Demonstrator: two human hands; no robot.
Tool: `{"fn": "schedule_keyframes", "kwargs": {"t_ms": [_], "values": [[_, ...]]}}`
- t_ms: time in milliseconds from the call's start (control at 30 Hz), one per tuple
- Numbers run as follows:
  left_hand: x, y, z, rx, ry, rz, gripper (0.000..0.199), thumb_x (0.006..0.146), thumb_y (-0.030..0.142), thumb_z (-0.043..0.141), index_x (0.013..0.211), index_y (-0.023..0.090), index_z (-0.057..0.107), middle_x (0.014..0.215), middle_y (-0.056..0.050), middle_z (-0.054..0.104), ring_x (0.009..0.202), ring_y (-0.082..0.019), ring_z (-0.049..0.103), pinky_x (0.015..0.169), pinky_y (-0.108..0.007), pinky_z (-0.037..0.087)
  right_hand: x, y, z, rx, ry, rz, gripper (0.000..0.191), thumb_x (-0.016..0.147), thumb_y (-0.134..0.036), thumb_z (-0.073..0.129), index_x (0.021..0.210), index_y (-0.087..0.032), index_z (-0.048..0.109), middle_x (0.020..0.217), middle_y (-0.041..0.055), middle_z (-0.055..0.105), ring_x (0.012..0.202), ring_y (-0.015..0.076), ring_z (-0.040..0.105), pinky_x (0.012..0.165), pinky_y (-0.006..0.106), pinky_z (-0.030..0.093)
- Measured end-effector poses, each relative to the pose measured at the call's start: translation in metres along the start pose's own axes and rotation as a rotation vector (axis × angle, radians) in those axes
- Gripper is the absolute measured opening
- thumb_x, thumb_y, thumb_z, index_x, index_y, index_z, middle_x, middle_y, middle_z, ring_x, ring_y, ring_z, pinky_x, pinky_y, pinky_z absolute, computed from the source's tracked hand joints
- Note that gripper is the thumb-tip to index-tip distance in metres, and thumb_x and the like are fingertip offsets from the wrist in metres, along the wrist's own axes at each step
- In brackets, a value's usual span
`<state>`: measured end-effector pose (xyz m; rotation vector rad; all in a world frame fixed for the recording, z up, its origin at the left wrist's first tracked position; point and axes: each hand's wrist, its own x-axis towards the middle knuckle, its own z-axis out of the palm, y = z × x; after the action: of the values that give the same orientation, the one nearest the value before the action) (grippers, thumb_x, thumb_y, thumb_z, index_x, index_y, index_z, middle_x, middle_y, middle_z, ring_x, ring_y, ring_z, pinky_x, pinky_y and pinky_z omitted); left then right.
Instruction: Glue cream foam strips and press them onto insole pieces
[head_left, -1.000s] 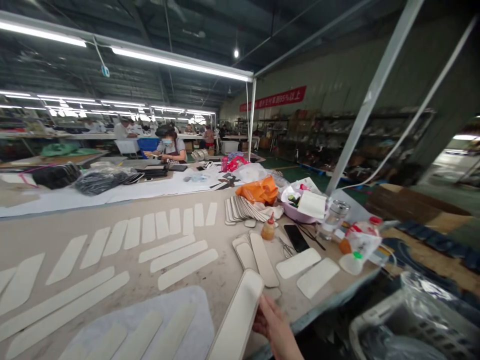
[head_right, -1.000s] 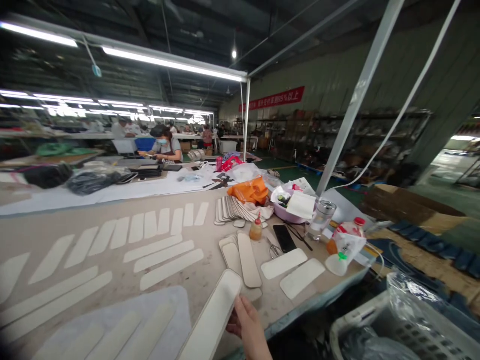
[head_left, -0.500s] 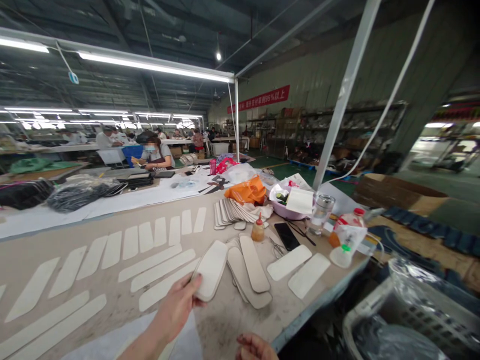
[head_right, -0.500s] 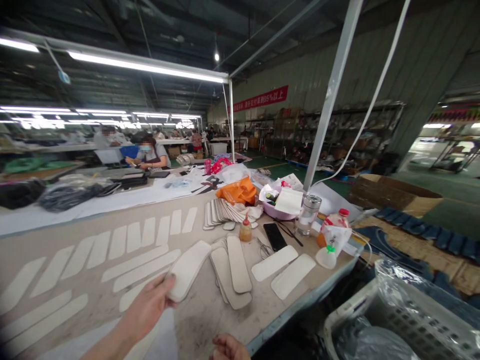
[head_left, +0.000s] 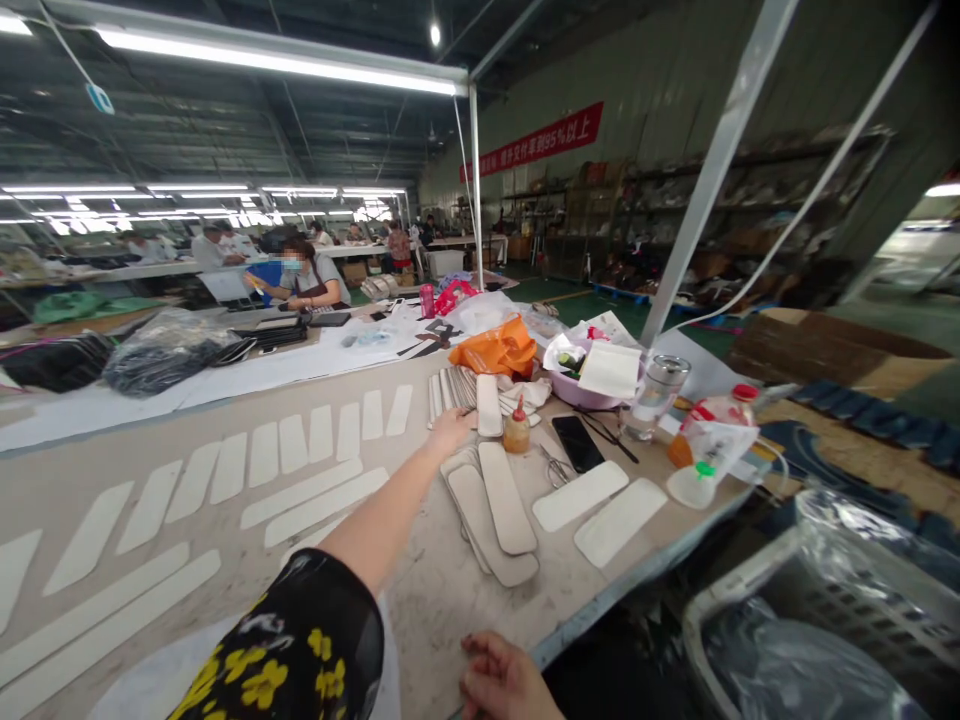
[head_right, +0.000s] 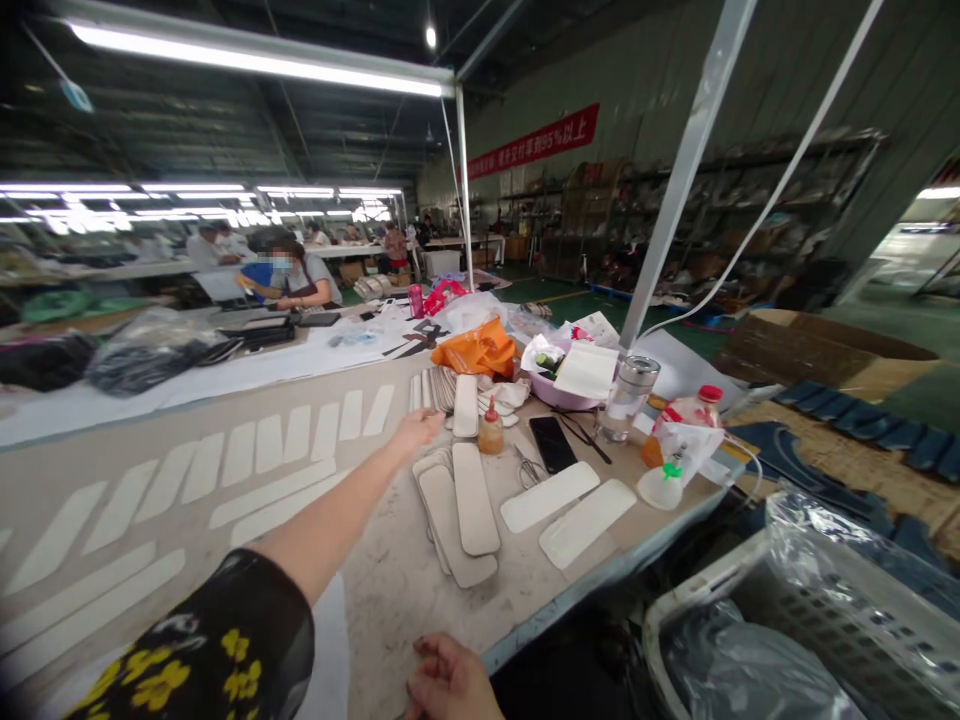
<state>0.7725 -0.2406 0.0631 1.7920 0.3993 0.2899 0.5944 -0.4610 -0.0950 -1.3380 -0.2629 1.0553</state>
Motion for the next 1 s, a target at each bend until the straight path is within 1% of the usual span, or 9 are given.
{"fn": "schedule_keyframes", "kwargs": {"t_ms": [100, 200, 267, 333, 433, 600, 767, 867, 1000], "values": [[-0.053, -0.027, 0.007, 0.134, -0.056, 0.037, 0.025, 0.070, 0.034, 0.068, 0.083, 0.012, 0.068, 0.088, -0.009, 0.070, 0.087, -0.022, 0.062, 0.082, -0.033, 0.046, -0.009, -0.007, 0.001, -0.072, 0.032, -0.016, 0.047, 0.067, -0.048, 0.066, 0.101, -0.017, 0.055, 0.074, -0.0020, 0.054, 0.053, 0.0116, 0.057, 0.043, 0.021, 0.042], [-0.127, -0.057, 0.000, 0.209, -0.108, 0.067, 0.021, 0.073, 0.029, 0.064, 0.086, 0.015, 0.070, 0.093, -0.009, 0.070, 0.085, -0.021, 0.063, 0.080, -0.032, 0.047, -0.021, -0.017, -0.007, -0.383, 0.226, -0.326, 0.031, 0.080, -0.041, 0.055, 0.101, -0.018, 0.058, 0.081, 0.0045, 0.059, 0.065, 0.0156, 0.060, 0.057, 0.029, 0.051], [-0.176, -0.076, -0.013, 0.320, -0.156, 0.126, 0.021, 0.078, 0.028, 0.056, 0.091, 0.017, 0.069, 0.096, -0.007, 0.069, 0.086, -0.019, 0.063, 0.079, -0.030, 0.048, -0.028, -0.027, -0.018, -0.668, 0.453, -0.574, 0.027, 0.085, -0.035, 0.050, 0.107, -0.020, 0.059, 0.095, 0.0100, 0.060, 0.082, 0.0198, 0.060, 0.073, 0.035, 0.051], [-0.219, -0.090, -0.029, 0.404, -0.153, 0.127, 0.019, 0.079, 0.025, 0.055, 0.091, 0.019, 0.069, 0.096, -0.006, 0.069, 0.090, -0.019, 0.063, 0.082, -0.030, 0.048, -0.031, -0.038, -0.034, -0.926, 0.651, -0.722, 0.032, 0.086, -0.032, 0.050, 0.115, -0.022, 0.057, 0.110, 0.0134, 0.057, 0.099, 0.0252, 0.055, 0.086, 0.043, 0.047], [-0.266, -0.097, -0.056, 0.483, -0.136, 0.134, 0.017, 0.078, 0.023, 0.057, 0.089, 0.021, 0.069, 0.093, -0.005, 0.068, 0.090, -0.018, 0.062, 0.084, -0.030, 0.048, -0.021, -0.047, -0.060, -1.247, 0.750, -0.825, 0.039, 0.085, -0.033, 0.049, 0.121, -0.019, 0.056, 0.120, 0.0175, 0.051, 0.111, 0.0321, 0.047, 0.092, 0.052, 0.041], [-0.319, -0.099, -0.115, 0.613, 0.052, 0.173, 0.020, 0.084, 0.029, 0.053, 0.090, 0.019, 0.069, 0.087, -0.008, 0.066, 0.086, -0.018, 0.060, 0.080, -0.030, 0.048, 0.003, -0.048, -0.073, -1.377, 0.679, -0.978, 0.029, 0.088, -0.032, 0.047, 0.100, -0.016, 0.067, 0.103, 0.0139, 0.062, 0.100, 0.0278, 0.054, 0.091, 0.048, 0.042], [-0.366, -0.122, -0.174, 0.780, 0.242, 0.095, 0.022, 0.087, 0.031, 0.050, 0.086, 0.020, 0.069, 0.084, -0.007, 0.065, 0.081, -0.017, 0.060, 0.074, -0.029, 0.048, -0.020, -0.058, -0.035, -1.392, 0.502, -1.067, 0.031, 0.087, -0.034, 0.051, 0.113, -0.023, 0.062, 0.097, 0.0085, 0.064, 0.090, 0.0215, 0.058, 0.085, 0.035, 0.047], [-0.366, -0.135, -0.204, 0.893, 0.282, 0.078, 0.024, 0.088, 0.032, 0.048, 0.087, 0.020, 0.069, 0.086, -0.007, 0.065, 0.083, -0.018, 0.060, 0.076, -0.029, 0.048, -0.031, -0.044, 0.001, -1.481, 0.287, -1.069, 0.035, 0.087, -0.032, 0.049, 0.121, -0.027, 0.058, 0.088, 0.0071, 0.065, 0.080, 0.0189, 0.061, 0.071, 0.027, 0.051], [-0.328, -0.142, -0.232, 1.085, 0.238, 0.064, 0.029, 0.091, 0.032, 0.042, 0.095, 0.020, 0.069, 0.092, -0.007, 0.065, 0.088, -0.018, 0.059, 0.082, -0.030, 0.046, -0.028, -0.005, 0.048, -1.506, -0.010, -0.994, 0.035, 0.088, -0.025, 0.047, 0.122, -0.024, 0.057, 0.075, 0.0049, 0.064, 0.067, 0.0156, 0.063, 0.059, 0.021, 0.051]]}}
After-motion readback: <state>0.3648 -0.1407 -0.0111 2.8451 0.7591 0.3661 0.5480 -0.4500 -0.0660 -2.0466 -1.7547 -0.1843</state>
